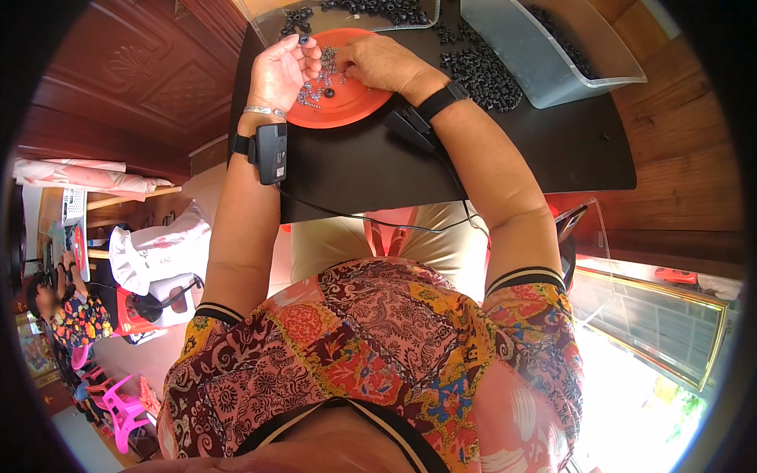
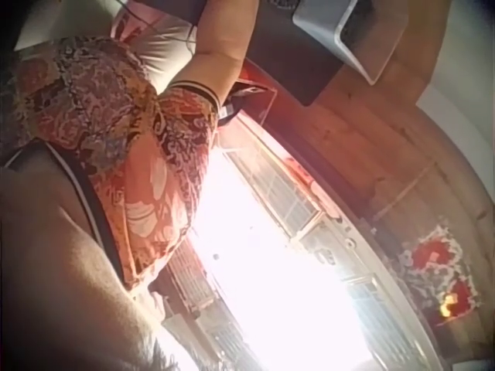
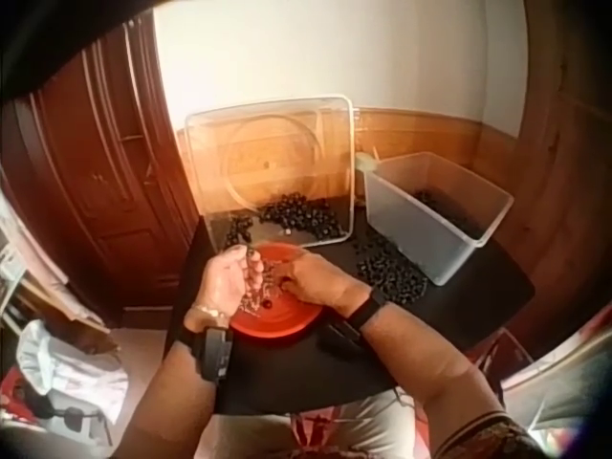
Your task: Assembling small black components with silver metal rings at a table.
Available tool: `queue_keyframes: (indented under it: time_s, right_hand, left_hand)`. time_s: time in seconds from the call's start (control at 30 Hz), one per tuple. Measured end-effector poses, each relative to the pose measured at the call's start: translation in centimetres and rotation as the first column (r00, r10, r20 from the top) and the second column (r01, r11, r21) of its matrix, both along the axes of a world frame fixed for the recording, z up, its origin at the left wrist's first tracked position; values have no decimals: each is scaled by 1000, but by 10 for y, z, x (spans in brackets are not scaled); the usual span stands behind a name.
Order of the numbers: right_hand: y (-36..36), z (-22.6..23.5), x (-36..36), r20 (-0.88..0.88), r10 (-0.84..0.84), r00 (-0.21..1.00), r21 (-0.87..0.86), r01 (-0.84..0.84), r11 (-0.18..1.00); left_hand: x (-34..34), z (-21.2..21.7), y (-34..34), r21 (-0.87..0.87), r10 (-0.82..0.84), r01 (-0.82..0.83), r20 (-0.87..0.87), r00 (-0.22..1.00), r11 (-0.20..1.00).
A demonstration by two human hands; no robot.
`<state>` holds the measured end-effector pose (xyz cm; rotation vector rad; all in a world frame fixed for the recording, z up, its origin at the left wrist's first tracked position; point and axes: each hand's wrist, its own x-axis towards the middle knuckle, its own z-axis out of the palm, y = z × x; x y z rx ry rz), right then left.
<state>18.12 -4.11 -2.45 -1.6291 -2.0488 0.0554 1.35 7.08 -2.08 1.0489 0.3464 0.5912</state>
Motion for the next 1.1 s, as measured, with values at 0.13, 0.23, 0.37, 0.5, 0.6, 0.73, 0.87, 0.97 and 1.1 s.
queue_keyframes:
  time_s: [0.13, 0.23, 0.37, 0.5, 0.6, 0.73, 0.87, 0.97, 1.1]
  right_hand:
    - [-5, 9, 0, -82, 4, 997, 0, -4, 1000]
    - [-10, 16, 10, -151, -88, 985, 113, 106, 988]
    - [-13, 22, 16, -235, -222, 946, 161, 263, 951]
    - [-12, 19, 11, -22, -214, 977, 125, 215, 969]
    - [-12, 12, 8, 63, -145, 987, 179, 132, 975]
    - [-12, 10, 5, 93, -140, 986, 117, 129, 985]
    - [-10, 7, 4, 150, -127, 981, 87, 115, 990]
    - [-8, 6, 2, 176, -110, 978, 43, 104, 994]
    - [-4, 4, -1, 177, -88, 980, 70, 76, 995]
  left_hand:
    - [-2, 0, 2, 0, -2, 2, 13, 1000, 1000]
    - [-1, 1, 2, 8, -15, 15, 30, 999, 1000]
    - [0, 0, 1, 9, -12, 12, 30, 999, 1000]
    - [-1, -1, 2, -1, -8, 8, 29, 1000, 1000]
    - [0, 0, 1, 1, -2, 2, 29, 1000, 1000]
    - [0, -1, 2, 9, -5, 4, 26, 1000, 1000]
    - [-1, -1, 2, 3, 1, -1, 24, 1000, 1000]
    - [0, 0, 1, 6, -4, 4, 23, 1000, 1000]
    - [0, 1, 0, 6, -6, 6, 23, 1000, 1000]
